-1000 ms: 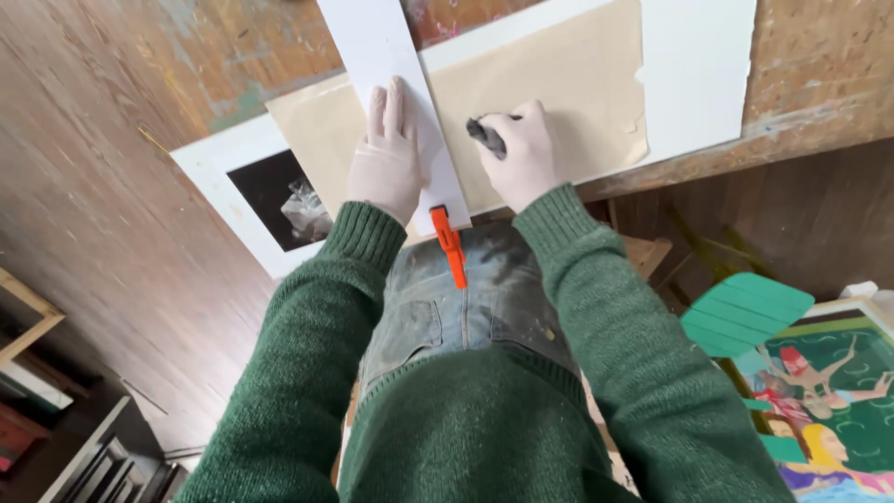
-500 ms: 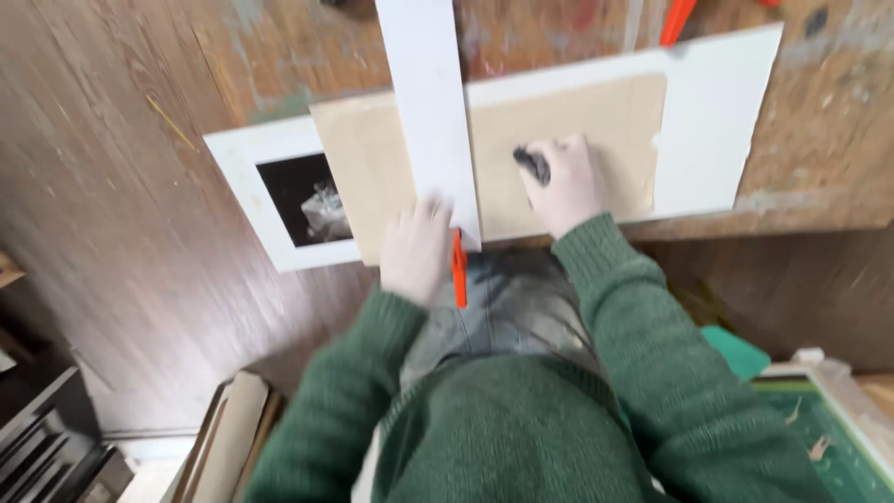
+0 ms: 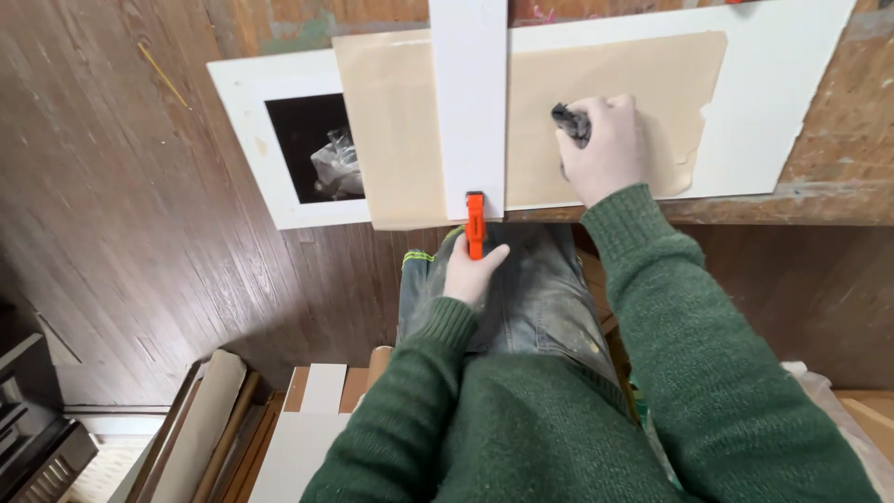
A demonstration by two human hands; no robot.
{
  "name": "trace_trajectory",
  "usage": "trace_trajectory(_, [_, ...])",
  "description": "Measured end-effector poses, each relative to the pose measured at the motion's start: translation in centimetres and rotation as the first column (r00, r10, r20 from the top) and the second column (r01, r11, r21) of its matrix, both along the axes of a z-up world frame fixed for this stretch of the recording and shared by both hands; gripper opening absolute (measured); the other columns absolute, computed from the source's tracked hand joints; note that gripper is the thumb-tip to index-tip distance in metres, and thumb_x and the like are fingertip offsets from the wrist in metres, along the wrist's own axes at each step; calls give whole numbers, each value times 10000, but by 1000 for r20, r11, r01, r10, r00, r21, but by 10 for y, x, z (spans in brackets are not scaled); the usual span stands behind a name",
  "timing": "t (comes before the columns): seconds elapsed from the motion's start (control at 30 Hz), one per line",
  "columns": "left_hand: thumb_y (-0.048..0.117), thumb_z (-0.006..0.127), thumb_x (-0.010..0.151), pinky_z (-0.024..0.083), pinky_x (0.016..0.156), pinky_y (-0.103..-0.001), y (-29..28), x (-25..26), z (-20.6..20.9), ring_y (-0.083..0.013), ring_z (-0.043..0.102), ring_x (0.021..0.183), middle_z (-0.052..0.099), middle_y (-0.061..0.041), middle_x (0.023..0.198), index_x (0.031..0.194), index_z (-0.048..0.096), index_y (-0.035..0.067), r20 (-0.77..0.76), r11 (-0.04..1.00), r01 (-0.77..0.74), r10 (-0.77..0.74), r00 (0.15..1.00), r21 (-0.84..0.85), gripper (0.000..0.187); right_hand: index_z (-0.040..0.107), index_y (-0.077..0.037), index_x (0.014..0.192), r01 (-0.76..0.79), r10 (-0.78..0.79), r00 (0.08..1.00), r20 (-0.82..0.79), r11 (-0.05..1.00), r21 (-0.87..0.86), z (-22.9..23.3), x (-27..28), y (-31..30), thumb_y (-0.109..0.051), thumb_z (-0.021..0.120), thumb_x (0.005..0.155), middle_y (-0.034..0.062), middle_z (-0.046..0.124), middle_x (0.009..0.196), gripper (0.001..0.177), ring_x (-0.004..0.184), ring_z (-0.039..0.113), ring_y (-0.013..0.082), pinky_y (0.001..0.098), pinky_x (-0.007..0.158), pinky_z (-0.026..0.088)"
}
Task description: Mounting photographs onto a backing board using adhesive paper and a utility knife.
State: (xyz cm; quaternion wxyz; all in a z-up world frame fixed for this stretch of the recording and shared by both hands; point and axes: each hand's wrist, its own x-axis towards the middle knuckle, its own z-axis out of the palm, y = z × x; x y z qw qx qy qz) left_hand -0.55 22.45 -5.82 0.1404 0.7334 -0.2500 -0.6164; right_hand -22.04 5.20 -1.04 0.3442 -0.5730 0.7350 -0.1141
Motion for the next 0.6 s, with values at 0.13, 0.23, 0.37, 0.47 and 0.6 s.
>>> trace_trajectory(0.13, [351,815,790,550,857,-366,-9,-10,2,-276,716,910,745,-157,987,1124,664,12,162,998,26,-35,986,58,500,681,-60,1093,4,-5,1000,-12,999,-43,0,1,3,-142,816,893,168,546,1121,255,990,617,327,436,870,525])
trace_trajectory(0.23, [340,782,809,556,805,-382,-4,-12,-1,-305,724,820,735,-167,878,1052,668,24,250,999,47,-51,967,22,414,677,-62,1082,-15,13,999,-48,999,-52,2,2,4,-146,817,893,162,548,1114,250,997,619,330,439,876,527])
trace_trajectory(0.37, [325,758,821,569,780,-407,14,-9,-8,-343,743,816,739,-190,845,1011,694,43,283,994,110,-105,953,-2,346,681,-68,1087,-10,7,999,-52,999,-50,-1,0,2,-155,811,905,161,549,1113,240,990,626,330,447,869,524])
trace_trajectory(0.47, [317,751,826,577,774,-425,43,4,-3,-363,741,842,739,-201,855,1029,707,68,266,979,204,-198,943,7,325,677,-63,1088,-16,14,999,-42,998,-68,-2,0,4,-154,811,909,160,552,1113,242,993,627,331,446,873,524])
trace_trajectory(0.6, [214,722,802,548,896,-432,70,44,40,-392,679,1027,696,-225,1049,1153,664,33,8,808,589,-589,808,-12,400,670,-59,1089,-17,16,999,-28,999,-52,-1,1,2,-145,803,907,164,551,1112,242,986,629,334,448,874,527])
